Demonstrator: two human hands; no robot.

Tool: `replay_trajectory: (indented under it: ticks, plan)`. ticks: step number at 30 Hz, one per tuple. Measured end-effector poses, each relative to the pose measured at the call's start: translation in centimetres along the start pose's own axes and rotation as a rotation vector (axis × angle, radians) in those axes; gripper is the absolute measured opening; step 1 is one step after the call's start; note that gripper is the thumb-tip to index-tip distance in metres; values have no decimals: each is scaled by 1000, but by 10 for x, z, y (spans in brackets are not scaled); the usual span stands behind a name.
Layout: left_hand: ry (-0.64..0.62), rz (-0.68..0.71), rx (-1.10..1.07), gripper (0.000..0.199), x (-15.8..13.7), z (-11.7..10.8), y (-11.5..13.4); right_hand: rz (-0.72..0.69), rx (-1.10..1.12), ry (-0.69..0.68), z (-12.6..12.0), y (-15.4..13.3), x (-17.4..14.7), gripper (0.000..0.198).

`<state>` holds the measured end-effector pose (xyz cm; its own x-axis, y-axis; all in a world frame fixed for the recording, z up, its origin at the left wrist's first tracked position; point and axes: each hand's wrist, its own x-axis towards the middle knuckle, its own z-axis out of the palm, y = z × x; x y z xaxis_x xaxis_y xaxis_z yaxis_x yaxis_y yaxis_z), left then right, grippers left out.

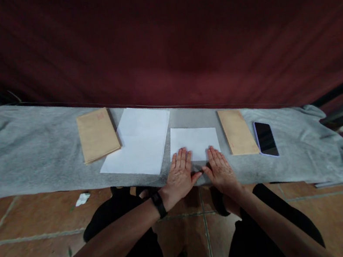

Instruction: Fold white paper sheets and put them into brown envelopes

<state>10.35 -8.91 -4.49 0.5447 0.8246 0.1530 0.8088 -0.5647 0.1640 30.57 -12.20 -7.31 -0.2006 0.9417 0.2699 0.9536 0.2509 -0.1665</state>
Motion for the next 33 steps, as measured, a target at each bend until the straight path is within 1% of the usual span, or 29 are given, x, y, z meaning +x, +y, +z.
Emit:
replay_trajectory:
  ticks: [5,8,11,13,15,17,19,21,23,25,28,33]
  plan:
    - [16,-42,18,92,-1,2,-1,41,-29,31,3,5,-3,71]
    - [25,-58,24,94,-2,4,-2,58,-26,43,2,6,-4,71]
    - [31,-58,22,95,0,4,-2,105,-3,35,-5,5,2,68]
    - [31,-10,7,92,3,3,-2,149,25,16,-12,6,10,65]
    - [25,93,-25,87,7,2,-1,177,78,-10,-19,8,21,64]
    - [9,208,-67,82,10,3,1,143,179,-64,-25,9,31,63]
    - [-9,271,-99,81,11,6,5,54,297,-150,-28,8,40,60]
    - [-21,273,-109,81,10,10,9,-33,378,-230,-28,6,45,58]
    - [-28,257,-107,81,9,13,12,-74,410,-269,-26,4,49,56]
    - [-35,261,-107,82,9,14,13,-78,413,-274,-21,5,53,57]
    - [-39,284,-117,86,10,12,13,-72,389,-242,-13,11,62,56]
    - [-39,291,-124,90,10,9,14,-69,309,-210,-2,20,85,55]
